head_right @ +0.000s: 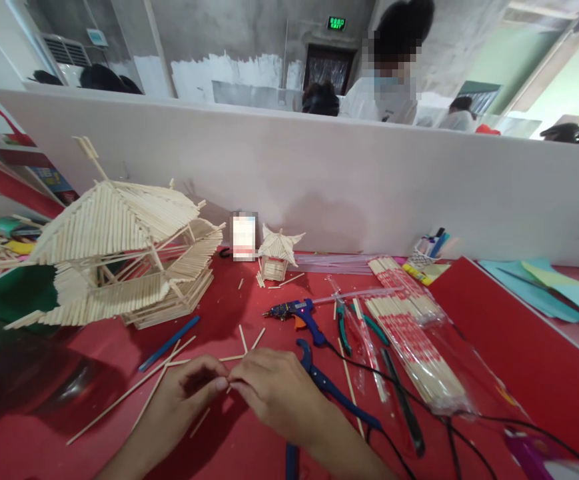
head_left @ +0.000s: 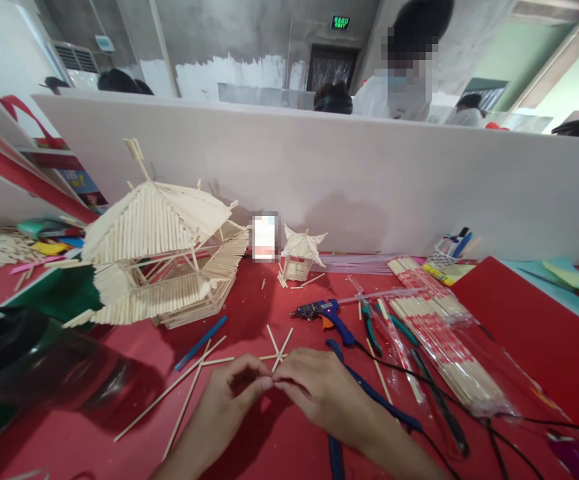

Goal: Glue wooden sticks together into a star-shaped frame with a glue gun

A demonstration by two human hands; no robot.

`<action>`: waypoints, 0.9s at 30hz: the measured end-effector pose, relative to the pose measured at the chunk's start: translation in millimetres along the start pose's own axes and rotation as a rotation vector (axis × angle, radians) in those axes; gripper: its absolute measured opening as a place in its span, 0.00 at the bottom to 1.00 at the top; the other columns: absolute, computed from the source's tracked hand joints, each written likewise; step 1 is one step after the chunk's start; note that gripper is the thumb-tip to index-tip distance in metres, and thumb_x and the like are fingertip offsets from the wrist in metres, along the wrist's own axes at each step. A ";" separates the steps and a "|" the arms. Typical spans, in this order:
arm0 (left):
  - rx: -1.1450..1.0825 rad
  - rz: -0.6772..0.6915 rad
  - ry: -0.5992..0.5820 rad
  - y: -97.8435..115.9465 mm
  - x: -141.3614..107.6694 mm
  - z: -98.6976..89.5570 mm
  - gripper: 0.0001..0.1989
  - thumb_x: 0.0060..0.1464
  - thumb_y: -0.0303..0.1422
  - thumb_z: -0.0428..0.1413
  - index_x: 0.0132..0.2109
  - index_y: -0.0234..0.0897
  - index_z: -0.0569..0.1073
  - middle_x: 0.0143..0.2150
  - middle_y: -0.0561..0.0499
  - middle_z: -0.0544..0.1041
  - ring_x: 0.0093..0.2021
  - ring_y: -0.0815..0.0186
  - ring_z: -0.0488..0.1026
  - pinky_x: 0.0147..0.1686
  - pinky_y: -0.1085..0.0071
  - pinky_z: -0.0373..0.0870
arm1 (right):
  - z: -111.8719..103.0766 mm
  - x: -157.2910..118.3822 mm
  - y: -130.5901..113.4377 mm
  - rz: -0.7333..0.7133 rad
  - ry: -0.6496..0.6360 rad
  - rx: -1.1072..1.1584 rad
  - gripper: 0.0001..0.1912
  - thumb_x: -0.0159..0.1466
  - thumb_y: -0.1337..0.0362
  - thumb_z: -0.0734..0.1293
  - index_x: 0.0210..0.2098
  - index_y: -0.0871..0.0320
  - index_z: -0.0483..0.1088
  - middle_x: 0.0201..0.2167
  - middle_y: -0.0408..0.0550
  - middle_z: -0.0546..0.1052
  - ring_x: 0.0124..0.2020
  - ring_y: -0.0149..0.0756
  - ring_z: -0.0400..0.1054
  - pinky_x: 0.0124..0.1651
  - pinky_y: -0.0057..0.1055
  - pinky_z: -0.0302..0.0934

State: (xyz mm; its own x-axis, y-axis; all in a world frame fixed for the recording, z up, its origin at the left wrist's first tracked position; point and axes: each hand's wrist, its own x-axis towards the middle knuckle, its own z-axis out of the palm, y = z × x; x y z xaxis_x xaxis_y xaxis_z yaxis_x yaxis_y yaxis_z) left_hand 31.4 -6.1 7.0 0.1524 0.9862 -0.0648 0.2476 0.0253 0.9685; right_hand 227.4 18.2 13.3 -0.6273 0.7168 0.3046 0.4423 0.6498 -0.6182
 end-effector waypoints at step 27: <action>-0.069 -0.102 0.075 -16.1 1.0 6.6 0.13 0.51 0.40 0.60 0.25 0.35 0.76 0.23 0.51 0.75 0.27 0.65 0.70 0.31 0.72 0.66 | 20.8 -3.9 1.8 -0.031 0.091 -0.264 0.04 0.66 0.70 0.64 0.34 0.57 0.70 0.31 0.43 0.78 0.32 0.33 0.70 0.35 0.28 0.55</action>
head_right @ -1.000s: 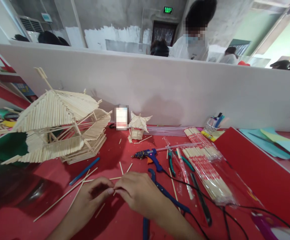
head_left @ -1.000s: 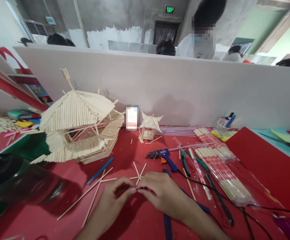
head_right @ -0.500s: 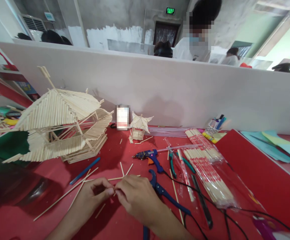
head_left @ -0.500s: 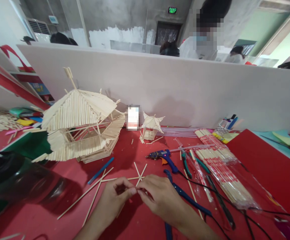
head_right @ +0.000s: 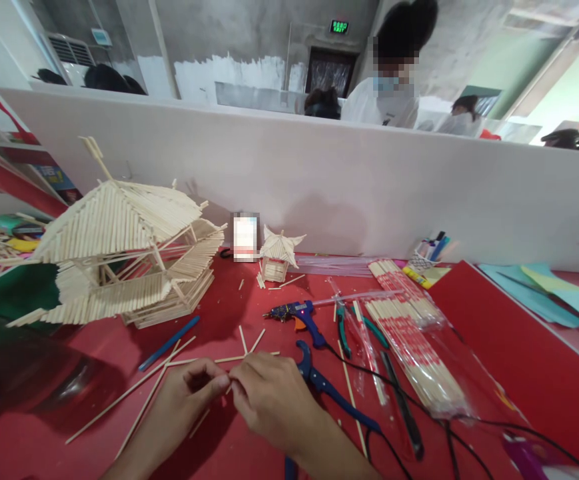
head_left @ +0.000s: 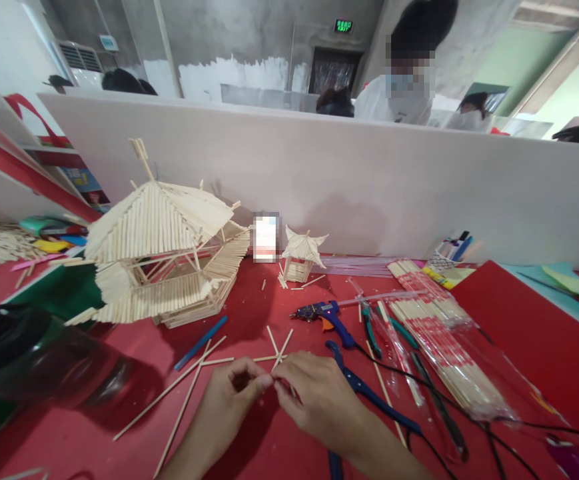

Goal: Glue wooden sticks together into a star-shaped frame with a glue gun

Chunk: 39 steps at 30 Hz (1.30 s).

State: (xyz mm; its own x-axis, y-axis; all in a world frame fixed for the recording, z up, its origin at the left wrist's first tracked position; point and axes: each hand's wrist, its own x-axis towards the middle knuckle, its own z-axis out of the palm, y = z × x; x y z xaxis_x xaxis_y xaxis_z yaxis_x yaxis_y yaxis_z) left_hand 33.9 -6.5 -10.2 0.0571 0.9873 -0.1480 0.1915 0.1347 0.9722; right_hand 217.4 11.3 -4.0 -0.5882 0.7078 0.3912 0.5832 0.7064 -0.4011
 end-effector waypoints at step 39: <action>1.081 0.440 -0.254 -18.2 -5.3 -4.5 0.19 0.60 0.20 0.48 0.52 0.40 0.75 0.46 0.46 0.77 0.44 0.58 0.75 0.45 0.63 0.74 | -2.0 32.0 51.7 0.035 -0.346 -0.112 0.05 0.65 0.69 0.65 0.36 0.57 0.74 0.33 0.44 0.79 0.35 0.33 0.71 0.35 0.28 0.53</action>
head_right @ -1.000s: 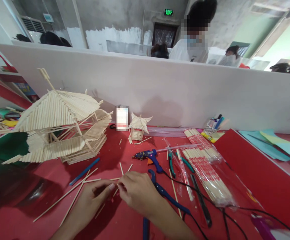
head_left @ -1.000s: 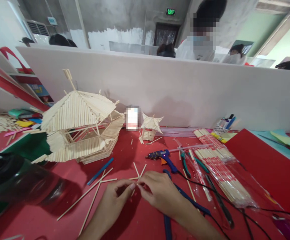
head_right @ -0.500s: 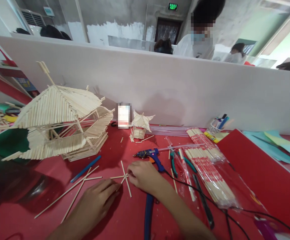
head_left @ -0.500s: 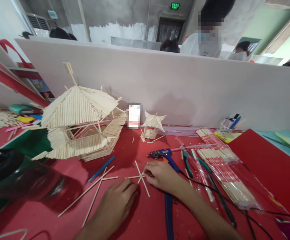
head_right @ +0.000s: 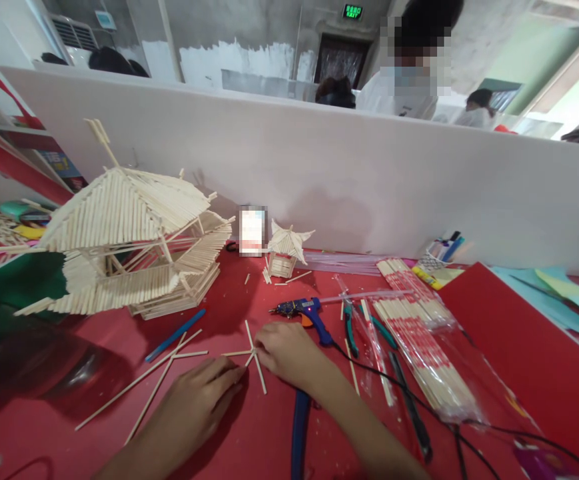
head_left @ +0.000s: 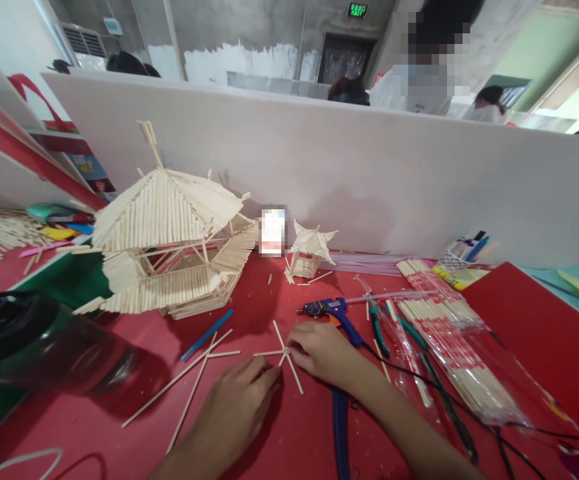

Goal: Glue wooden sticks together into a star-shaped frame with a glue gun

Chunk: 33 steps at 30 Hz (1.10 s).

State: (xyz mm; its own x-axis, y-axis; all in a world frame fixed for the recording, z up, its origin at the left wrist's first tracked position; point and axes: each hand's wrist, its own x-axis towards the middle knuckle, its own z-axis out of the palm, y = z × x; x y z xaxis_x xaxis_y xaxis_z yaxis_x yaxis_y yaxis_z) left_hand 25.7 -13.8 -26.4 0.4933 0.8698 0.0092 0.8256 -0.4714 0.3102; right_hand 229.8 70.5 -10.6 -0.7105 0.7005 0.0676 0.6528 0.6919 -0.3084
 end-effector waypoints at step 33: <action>0.008 -0.022 -0.036 1.1 1.9 -2.6 0.19 0.58 0.18 0.48 0.51 0.40 0.75 0.46 0.47 0.78 0.44 0.58 0.76 0.44 0.63 0.74 | 1.0 -1.0 -2.4 0.050 0.008 0.015 0.05 0.66 0.68 0.65 0.34 0.58 0.74 0.32 0.43 0.76 0.33 0.31 0.69 0.33 0.27 0.51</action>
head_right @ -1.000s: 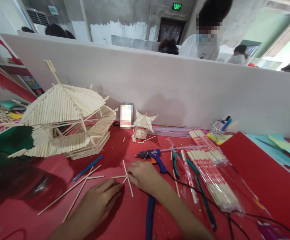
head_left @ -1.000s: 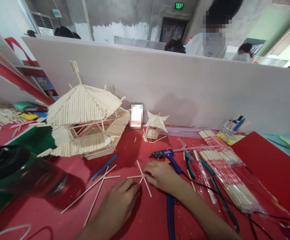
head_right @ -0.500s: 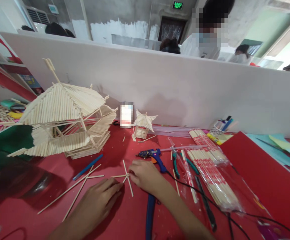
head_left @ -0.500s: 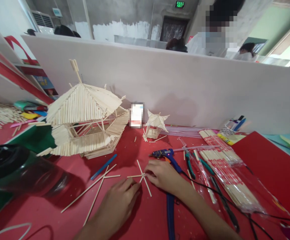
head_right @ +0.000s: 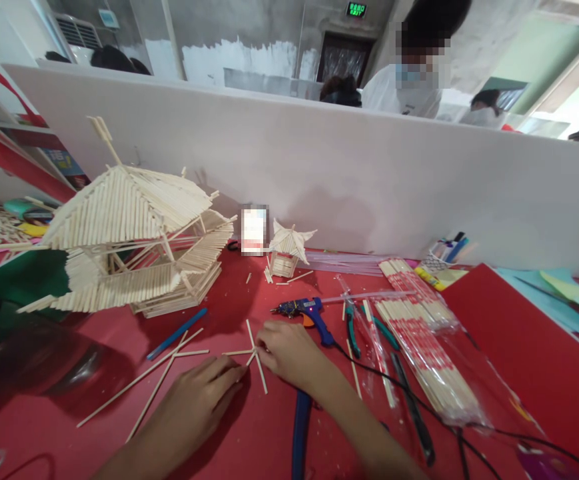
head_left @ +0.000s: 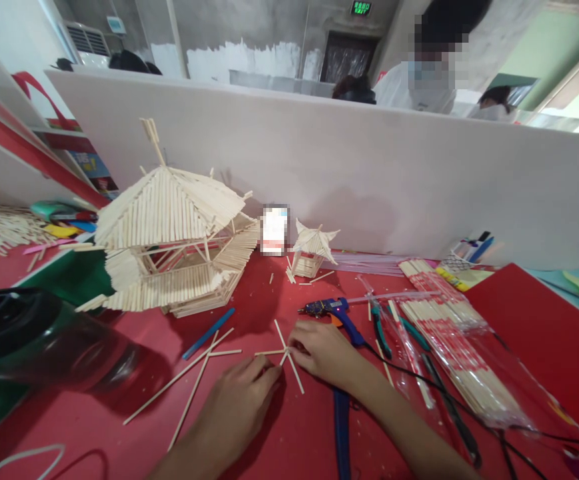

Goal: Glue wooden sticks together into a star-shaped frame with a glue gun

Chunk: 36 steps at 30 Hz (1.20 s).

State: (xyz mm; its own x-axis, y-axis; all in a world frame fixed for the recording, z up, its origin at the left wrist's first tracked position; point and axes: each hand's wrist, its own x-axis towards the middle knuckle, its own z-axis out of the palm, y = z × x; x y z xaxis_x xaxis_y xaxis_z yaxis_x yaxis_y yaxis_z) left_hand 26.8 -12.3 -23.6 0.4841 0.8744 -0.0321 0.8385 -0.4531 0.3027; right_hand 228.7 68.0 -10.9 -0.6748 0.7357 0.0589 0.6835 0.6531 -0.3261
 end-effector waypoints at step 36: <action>-0.019 -0.049 -0.016 -1.0 9.0 6.0 0.24 0.65 0.25 0.44 0.65 0.42 0.64 0.48 0.45 0.77 0.45 0.55 0.76 0.43 0.60 0.73 | -7.3 -11.9 1.5 -0.068 -0.102 -0.005 0.13 0.67 0.70 0.62 0.45 0.55 0.77 0.41 0.47 0.78 0.43 0.36 0.71 0.42 0.28 0.59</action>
State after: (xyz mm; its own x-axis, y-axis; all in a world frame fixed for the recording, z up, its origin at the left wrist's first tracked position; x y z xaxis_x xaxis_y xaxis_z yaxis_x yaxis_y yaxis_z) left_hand 31.8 -5.0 -29.9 0.4464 0.8927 -0.0626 0.8567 -0.4061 0.3179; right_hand 239.8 61.6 -5.2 -0.7445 0.6674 -0.0156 0.6360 0.7020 -0.3204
